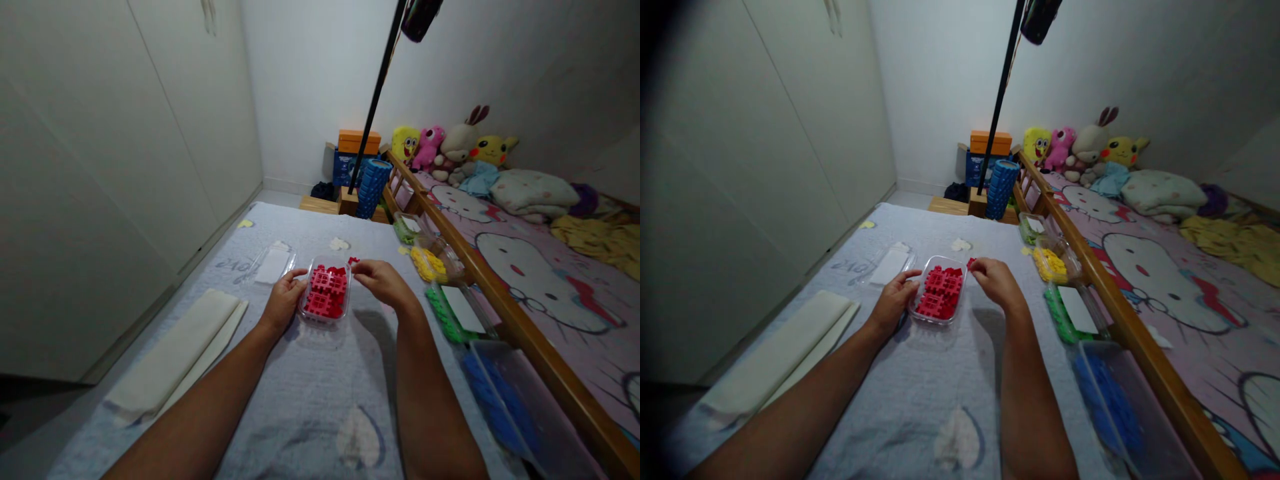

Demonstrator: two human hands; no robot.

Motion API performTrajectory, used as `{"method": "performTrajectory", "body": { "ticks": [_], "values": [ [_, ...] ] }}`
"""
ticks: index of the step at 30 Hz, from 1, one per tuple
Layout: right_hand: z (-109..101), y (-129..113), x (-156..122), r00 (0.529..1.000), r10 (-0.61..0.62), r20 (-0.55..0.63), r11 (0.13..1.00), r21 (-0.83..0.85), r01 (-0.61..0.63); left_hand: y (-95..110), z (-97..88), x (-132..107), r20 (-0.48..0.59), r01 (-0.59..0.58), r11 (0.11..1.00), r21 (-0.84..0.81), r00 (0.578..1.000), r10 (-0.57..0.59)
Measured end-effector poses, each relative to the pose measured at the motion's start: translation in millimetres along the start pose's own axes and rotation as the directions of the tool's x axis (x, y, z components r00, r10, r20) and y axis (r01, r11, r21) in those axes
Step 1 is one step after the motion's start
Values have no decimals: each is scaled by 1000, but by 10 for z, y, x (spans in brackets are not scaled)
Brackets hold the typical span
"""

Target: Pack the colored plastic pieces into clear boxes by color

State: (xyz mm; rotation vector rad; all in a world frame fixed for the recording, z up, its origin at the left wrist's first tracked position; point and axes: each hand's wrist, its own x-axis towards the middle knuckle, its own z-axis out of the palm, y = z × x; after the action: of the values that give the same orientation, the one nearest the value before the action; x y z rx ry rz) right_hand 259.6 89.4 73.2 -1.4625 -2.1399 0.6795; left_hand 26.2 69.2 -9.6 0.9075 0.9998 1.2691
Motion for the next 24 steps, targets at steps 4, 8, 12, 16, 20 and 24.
{"method": "performTrajectory", "body": {
  "ticks": [4, 8, 12, 16, 20, 24],
  "values": [
    [-53, 360, -10, 942, 227, -246, 962, -96, -257, -16, -22, 14, -5, -13, 999, 40, 1000, 14],
    [87, 622, 12, 900, 319, -297, 887, -241, -393, -16, -27, 15, -7, -3, 999, 47, 1000, 4],
    [312, 750, 61, 869, 331, -368, 848, -289, -445, -25, -33, 16, 5, 11, 999, 42, 1000, -11],
    [467, 835, 105, 865, 327, -381, 853, -274, -444, -52, -50, 28, 14, -2, 999, 41, 1000, 1],
    [517, 883, 125, 860, 308, -407, 870, -245, -427, -67, -55, 39, 14, -9, 999, 39, 1000, 8],
    [520, 909, 131, 850, 276, -448, 886, -225, -406, -56, -50, 40, 4, -12, 999, 48, 1000, 12]
  ]
}}
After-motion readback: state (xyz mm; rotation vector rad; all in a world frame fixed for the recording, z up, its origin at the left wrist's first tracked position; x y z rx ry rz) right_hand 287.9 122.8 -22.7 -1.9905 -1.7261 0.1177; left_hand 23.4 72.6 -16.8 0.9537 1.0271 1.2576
